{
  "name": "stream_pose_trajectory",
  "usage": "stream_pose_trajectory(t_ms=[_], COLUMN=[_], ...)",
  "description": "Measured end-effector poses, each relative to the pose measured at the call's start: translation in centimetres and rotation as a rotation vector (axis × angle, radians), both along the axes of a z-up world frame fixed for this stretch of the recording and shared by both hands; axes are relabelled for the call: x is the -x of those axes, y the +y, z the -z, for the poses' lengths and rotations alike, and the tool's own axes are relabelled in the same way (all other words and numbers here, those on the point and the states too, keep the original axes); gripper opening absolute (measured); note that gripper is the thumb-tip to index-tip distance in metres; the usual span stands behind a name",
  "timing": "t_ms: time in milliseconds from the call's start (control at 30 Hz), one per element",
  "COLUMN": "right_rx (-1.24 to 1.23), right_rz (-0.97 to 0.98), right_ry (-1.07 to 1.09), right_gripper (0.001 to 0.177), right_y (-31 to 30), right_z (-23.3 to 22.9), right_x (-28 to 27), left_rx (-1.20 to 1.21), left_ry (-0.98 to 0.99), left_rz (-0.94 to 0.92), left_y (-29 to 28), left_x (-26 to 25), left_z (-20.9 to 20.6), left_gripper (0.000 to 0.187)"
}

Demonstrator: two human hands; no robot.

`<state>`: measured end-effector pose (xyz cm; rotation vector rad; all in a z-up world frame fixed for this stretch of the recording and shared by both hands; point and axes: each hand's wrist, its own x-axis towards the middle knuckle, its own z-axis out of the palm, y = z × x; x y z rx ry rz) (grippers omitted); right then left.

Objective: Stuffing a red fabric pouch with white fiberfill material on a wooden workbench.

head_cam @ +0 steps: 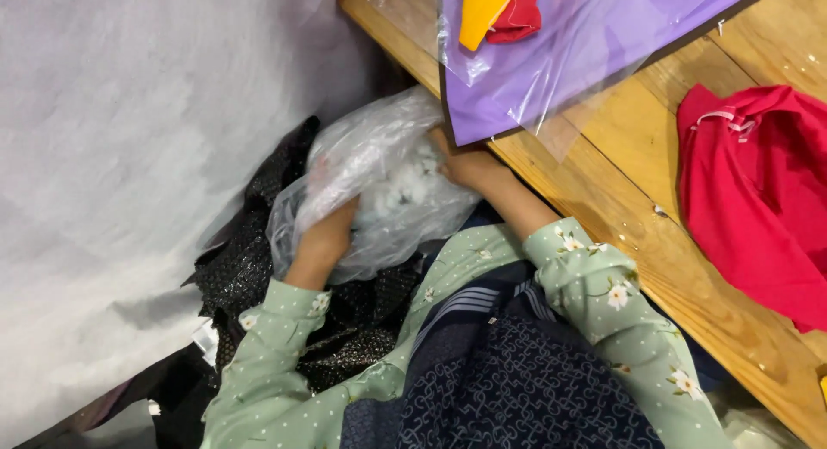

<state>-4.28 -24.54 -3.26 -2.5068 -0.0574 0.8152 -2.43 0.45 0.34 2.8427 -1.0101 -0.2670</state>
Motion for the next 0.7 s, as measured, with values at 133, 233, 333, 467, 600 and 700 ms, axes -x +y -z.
stream_pose_trajectory(t_ms=[133,233,333,467,600,700], right_rx=[0.174,0.081,0.176,0.009,0.039,-0.08], right_rz=[-0.152,-0.152,-0.224,-0.07,-0.08,-0.019], right_ry=[-0.031,-0.031,-0.089,-0.004,-0.028,-0.022], right_gripper=[0.091,0.115,0.116,0.078,0.039,0.034], right_y=[3.3,6.0,6.2,3.9,2.2,2.4], right_z=[-2.0,-2.5,-2.0,2.7,4.1,-1.3], right_x=[0.7,0.8,1.7,2.9,3.0,3.2], left_rx=[0.049,0.095,0.489,0.433,0.335,0.124], left_ry=[0.291,0.585,0.348,0.25,0.286,0.254], left_rz=[-0.047,-0.085,0.056,-0.115,-0.045,0.045], left_y=[2.9,2.1,0.6,-0.9,-2.3,-2.0], left_x=[2.8,2.5,0.1,-3.1,-3.2,-2.1], left_z=[-6.2,-8.1,-3.9,0.7,1.4,0.4], left_gripper=[0.068,0.08,0.066,0.048,0.044,0.056])
